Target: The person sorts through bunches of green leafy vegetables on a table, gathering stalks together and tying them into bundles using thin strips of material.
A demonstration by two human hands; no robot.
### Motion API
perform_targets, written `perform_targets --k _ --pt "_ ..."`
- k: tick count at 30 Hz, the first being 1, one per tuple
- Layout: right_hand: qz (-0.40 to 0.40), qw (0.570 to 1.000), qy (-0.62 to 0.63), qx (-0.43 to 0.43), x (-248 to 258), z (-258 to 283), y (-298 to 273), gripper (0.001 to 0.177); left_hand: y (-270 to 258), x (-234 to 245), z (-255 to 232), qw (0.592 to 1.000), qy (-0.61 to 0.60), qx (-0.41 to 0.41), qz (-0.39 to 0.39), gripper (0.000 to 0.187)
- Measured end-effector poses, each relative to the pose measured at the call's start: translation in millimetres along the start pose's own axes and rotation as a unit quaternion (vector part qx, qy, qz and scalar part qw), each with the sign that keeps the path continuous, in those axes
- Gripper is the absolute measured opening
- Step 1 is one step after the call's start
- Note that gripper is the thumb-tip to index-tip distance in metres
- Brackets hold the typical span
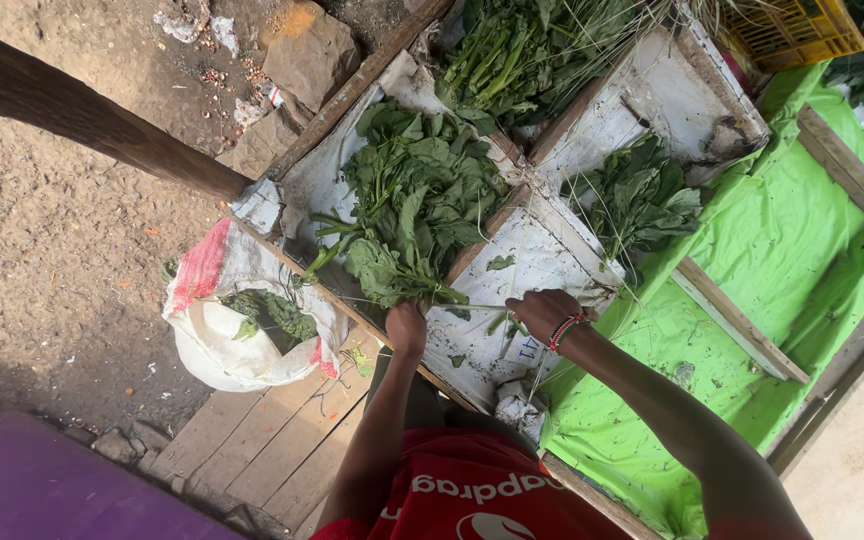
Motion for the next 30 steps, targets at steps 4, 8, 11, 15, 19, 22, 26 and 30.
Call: perform_targets --k 4,8,11,15,19,22,26,30 --pt "0.027 0.998 -0.062 0.005 16 -8 -38 0.019 25 27 7 0.997 -0.031 -0.009 -0.065 0.010" --pt "0.015 0.998 0.037 -0.051 2 -31 -83 0.030 26 44 12 0.992 -0.081 -0.061 -0.075 0.011" --pt "-0.098 0.979 0.165 -0.066 -59 -58 -89 0.027 9 36 15 0.995 -0.087 -0.025 0.046 0.015" --pt "-0.228 0.933 0.197 -0.195 -155 -42 -54 0.028 -45 -7 8 0.971 -0.094 -0.008 0.218 0.020" --pt "-0.350 0.885 0.216 -0.218 -188 -9 -39 0.026 -86 -32 -4 0.948 -0.099 -0.006 0.304 0.021" --pt "-0.427 0.835 0.278 -0.209 -195 9 -57 0.024 -95 -27 0 0.946 -0.092 -0.007 0.311 0.020" --pt "-0.406 0.820 0.224 -0.335 -200 5 -51 0.022 -82 -17 5 0.955 -0.076 -0.043 0.283 0.022" --pt "-0.289 0.827 0.226 -0.426 -199 -10 -19 0.036 -88 -21 4 0.905 -0.082 -0.005 0.418 0.023"
Point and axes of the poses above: each hand's wrist, its own y-axis towards the middle knuckle, its own x-axis out of the back of the hand, z = x × y, the point moved 1 cm from there along y, towards the middle knuckle, and after that the axes turned 12 degrees about x, right-handed, at the moved point
